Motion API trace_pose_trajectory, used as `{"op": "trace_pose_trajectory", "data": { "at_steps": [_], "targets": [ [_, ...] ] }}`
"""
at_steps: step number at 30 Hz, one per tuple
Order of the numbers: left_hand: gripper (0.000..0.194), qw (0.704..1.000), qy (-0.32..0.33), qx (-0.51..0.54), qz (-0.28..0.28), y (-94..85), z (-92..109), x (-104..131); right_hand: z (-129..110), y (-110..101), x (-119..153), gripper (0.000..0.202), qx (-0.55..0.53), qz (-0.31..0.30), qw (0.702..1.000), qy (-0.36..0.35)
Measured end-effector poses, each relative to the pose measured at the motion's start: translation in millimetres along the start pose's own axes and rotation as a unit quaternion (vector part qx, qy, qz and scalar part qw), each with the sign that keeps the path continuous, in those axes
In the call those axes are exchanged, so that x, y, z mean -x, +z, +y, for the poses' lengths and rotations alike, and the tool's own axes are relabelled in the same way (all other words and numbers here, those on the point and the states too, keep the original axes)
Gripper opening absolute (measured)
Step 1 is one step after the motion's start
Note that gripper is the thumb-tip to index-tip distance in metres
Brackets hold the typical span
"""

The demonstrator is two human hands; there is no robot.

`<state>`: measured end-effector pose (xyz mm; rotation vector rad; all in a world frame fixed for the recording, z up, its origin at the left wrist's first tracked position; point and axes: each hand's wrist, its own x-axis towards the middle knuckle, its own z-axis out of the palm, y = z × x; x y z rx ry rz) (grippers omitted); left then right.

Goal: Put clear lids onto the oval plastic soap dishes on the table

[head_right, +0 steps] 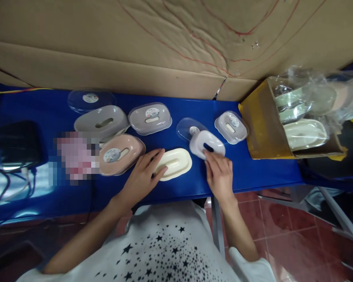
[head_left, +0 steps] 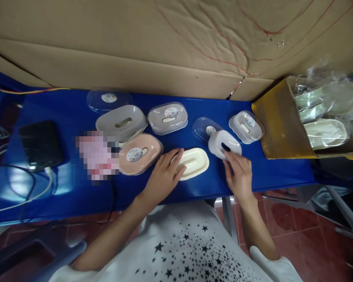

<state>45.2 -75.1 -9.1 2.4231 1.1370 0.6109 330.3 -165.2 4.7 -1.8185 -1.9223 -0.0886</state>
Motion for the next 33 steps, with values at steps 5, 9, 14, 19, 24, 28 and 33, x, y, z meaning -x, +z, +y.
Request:
{"op": "trace_pose_trajectory", "data": {
  "at_steps": [5, 9, 14, 19, 24, 28, 33],
  "targets": [
    [0.088, 0.993, -0.021, 0.103, -0.052, -12.0, -3, 12, -44, 2, 1, 0.078, -0.078, -0.117, 0.984, -0.110],
    [0.099, 0.992, -0.014, 0.096, -0.084, -16.5, -8, 32, -64, 11, -1, 0.069, -0.090, -0.148, 0.969, -0.177],
    [0.071, 0.998, 0.038, 0.015, -0.043, -17.9, -9, 36, -61, 15, -6, 0.061, -0.085, -0.174, 0.953, -0.234],
    [0.072, 0.996, 0.068, -0.037, -0.036, -16.4, -4, 35, -55, 16, -7, 0.058, -0.069, -0.179, 0.947, -0.256],
    [0.067, 0.989, 0.114, -0.081, -0.040, -13.0, -4, 36, -55, 23, -2, 0.061, -0.091, -0.150, 0.945, -0.275],
    [0.065, 0.987, 0.129, -0.082, -0.055, -12.9, -5, 34, -42, 24, -17, 0.053, -0.098, -0.154, 0.947, -0.266],
    [0.059, 0.987, 0.118, -0.085, -0.062, -15.9, -3, 27, 1, 27, -54, 0.058, -0.052, -0.096, 0.991, -0.083]
  ]
}}
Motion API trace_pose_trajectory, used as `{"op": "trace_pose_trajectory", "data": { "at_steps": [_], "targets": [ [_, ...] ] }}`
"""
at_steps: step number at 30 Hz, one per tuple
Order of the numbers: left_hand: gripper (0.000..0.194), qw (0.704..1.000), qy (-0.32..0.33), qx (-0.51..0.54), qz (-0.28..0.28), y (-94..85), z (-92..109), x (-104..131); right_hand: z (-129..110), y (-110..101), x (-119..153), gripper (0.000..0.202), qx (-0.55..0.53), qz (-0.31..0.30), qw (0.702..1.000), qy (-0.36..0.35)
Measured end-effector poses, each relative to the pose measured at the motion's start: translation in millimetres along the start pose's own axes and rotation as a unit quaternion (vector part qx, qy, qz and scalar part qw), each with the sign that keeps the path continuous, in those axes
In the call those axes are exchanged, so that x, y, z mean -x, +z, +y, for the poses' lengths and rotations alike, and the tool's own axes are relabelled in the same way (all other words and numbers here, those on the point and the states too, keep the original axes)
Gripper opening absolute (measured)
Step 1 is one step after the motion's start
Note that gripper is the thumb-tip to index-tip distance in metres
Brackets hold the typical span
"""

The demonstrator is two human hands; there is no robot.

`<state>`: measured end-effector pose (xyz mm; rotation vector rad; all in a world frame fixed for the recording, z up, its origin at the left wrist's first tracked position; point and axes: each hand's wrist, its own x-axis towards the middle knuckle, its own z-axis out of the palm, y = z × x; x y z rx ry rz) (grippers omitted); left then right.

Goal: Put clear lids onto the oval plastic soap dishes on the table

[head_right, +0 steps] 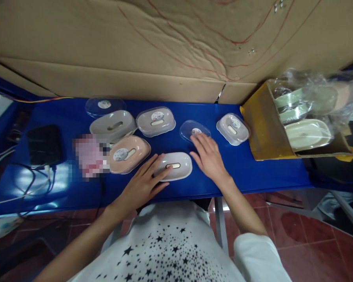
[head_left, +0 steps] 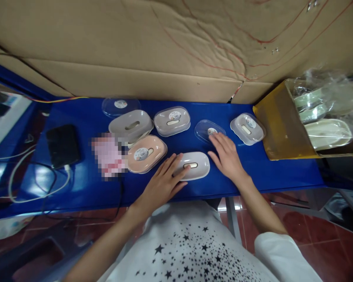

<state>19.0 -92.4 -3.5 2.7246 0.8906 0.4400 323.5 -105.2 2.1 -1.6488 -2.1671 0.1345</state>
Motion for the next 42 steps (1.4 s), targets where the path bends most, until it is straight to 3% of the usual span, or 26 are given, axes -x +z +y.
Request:
{"op": "trace_pose_trajectory", "data": {
  "at_steps": [2, 4, 8, 11, 13, 15, 18, 20, 24, 28, 34, 38, 42],
  "targets": [
    [0.057, 1.000, -0.014, 0.002, -0.011, -1.3, -1, -3, 14, 2, -2, 0.064, 0.019, 0.000, 0.998, 0.056],
    [0.055, 0.999, -0.027, 0.006, -0.020, -1.9, -2, -5, 20, 5, 4, 0.063, 0.019, 0.003, 0.998, 0.067],
    [0.053, 0.998, -0.038, 0.041, -0.018, -1.7, -4, -8, 19, 6, 22, 0.050, -0.007, 0.042, 0.995, 0.093],
    [0.057, 0.991, -0.067, 0.115, -0.005, 0.3, -5, -9, 15, 0, 26, 0.054, -0.070, 0.064, 0.991, 0.098],
    [0.068, 0.979, -0.103, 0.176, 0.008, 3.2, -7, -8, 8, -4, 26, 0.060, -0.124, 0.054, 0.989, 0.068],
    [0.083, 0.964, -0.132, 0.228, 0.027, 7.0, -9, -8, -1, -6, 25, 0.065, -0.154, 0.004, 0.988, 0.006],
    [0.096, 0.949, -0.154, 0.270, 0.044, 11.3, -12, -7, -16, -6, 22, 0.070, -0.139, -0.077, 0.983, -0.087],
    [0.099, 0.944, -0.169, 0.280, 0.041, 11.7, -14, -7, -23, -5, 20, 0.070, -0.109, -0.094, 0.983, -0.114],
    [0.097, 0.946, -0.171, 0.272, 0.033, 8.2, -16, -7, -27, -3, 15, 0.065, -0.053, -0.082, 0.983, -0.156],
    [0.095, 0.954, -0.145, 0.260, 0.032, 6.5, -17, -9, -25, 2, 11, 0.064, -0.056, -0.032, 0.977, -0.205],
    [0.099, 0.960, -0.139, 0.242, 0.023, 7.6, -19, -9, -20, 5, 13, 0.067, -0.124, -0.021, 0.979, -0.160],
    [0.100, 0.961, -0.135, 0.239, 0.022, 8.2, -20, -10, -21, 1, 16, 0.060, -0.052, -0.044, 0.980, -0.186],
    [0.103, 0.962, -0.135, 0.239, 0.008, 10.6, -19, -11, -22, -2, 15, 0.052, -0.036, -0.026, 0.978, -0.203]
  ]
}}
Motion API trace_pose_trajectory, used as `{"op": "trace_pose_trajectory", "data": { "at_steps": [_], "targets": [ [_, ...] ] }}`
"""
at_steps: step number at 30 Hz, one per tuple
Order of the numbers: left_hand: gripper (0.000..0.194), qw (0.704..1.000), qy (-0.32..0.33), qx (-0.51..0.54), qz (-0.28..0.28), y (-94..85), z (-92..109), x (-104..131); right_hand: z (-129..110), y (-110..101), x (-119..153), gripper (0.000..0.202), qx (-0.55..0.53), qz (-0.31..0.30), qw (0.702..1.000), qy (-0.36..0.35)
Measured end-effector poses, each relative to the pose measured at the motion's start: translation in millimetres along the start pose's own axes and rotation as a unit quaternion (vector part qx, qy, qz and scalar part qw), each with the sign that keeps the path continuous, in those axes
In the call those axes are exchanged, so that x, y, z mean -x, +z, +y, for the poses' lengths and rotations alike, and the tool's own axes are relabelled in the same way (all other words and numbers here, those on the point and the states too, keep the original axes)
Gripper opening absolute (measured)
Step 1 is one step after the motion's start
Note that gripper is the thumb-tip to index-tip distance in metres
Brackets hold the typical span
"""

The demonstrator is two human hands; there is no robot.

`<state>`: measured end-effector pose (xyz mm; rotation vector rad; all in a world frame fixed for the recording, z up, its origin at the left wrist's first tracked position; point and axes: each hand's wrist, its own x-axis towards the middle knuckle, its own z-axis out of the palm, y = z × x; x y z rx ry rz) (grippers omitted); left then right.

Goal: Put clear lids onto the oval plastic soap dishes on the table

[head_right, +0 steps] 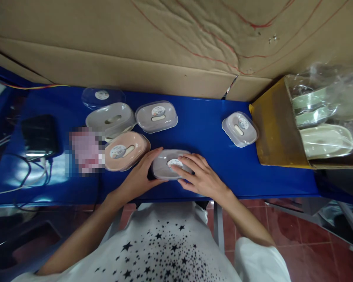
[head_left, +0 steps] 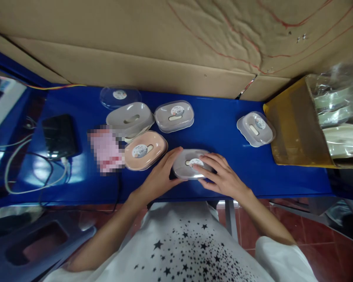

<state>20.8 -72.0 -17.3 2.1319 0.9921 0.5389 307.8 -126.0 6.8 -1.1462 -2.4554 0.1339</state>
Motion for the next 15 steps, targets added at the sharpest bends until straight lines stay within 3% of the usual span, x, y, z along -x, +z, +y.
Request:
{"op": "trace_pose_trajectory", "data": {
  "at_steps": [7, 15],
  "targets": [
    [0.106, 1.000, -0.005, -0.008, -0.018, -3.0, 3, -1, -1, 2, -1, 0.053, 0.019, 0.003, 1.000, -0.001],
    [0.105, 1.000, -0.006, -0.002, -0.024, -3.1, 2, -4, -13, 7, 8, 0.070, -0.021, -0.026, 0.998, 0.052]
  ]
}}
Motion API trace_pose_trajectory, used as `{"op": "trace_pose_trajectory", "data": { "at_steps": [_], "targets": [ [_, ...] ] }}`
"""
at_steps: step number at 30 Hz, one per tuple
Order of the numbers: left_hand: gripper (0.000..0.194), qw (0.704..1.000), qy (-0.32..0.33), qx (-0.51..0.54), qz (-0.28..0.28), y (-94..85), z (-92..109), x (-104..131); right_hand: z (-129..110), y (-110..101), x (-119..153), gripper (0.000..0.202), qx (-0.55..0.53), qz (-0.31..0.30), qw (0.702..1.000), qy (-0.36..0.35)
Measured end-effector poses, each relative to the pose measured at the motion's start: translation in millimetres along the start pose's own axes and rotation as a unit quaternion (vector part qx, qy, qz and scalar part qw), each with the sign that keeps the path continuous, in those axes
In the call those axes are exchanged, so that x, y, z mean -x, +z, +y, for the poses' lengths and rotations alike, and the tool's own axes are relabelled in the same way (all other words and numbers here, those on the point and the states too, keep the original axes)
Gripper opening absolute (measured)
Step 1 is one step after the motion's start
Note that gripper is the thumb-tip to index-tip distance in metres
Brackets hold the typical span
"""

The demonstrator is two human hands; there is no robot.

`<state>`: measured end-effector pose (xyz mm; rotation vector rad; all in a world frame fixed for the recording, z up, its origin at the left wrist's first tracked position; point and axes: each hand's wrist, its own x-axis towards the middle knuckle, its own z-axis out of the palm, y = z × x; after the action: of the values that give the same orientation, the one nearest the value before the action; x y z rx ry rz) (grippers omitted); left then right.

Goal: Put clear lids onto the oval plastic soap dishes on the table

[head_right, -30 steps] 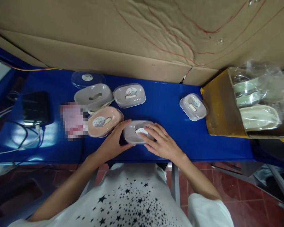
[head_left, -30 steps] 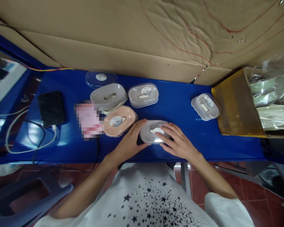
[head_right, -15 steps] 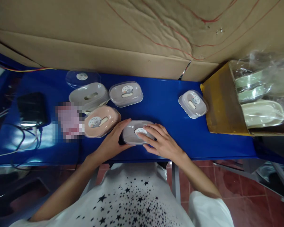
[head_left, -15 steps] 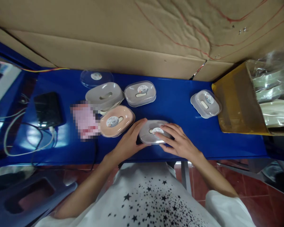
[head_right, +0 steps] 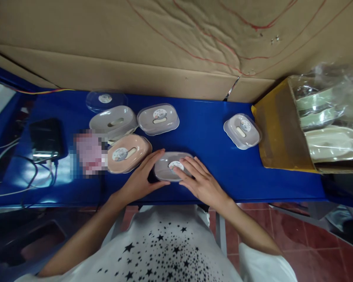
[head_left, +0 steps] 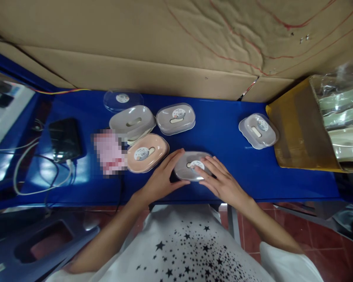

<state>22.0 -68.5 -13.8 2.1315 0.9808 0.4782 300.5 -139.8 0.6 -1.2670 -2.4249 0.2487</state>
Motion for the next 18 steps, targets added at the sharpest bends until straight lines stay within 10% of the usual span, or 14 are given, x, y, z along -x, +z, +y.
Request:
{"op": "trace_pose_trajectory", "data": {
  "at_steps": [5, 10, 14, 18],
  "targets": [
    [0.099, 0.998, 0.040, -0.041, -0.001, -8.4, 17, 7, -4, -4, -2, 0.061, 0.029, -0.013, 0.999, 0.017],
    [0.072, 0.986, 0.109, -0.098, 0.074, -57.7, 44, 25, -5, -5, 17, 0.075, 0.032, 0.041, 0.997, 0.051],
    [0.044, 0.964, 0.023, -0.161, 0.211, -104.2, 29, 10, -7, 2, 40, 0.080, 0.015, 0.113, 0.988, 0.103],
    [0.048, 0.962, -0.079, -0.230, 0.124, -137.5, -5, -32, -16, 10, 49, 0.074, 0.022, 0.104, 0.986, 0.125]
  ]
}}
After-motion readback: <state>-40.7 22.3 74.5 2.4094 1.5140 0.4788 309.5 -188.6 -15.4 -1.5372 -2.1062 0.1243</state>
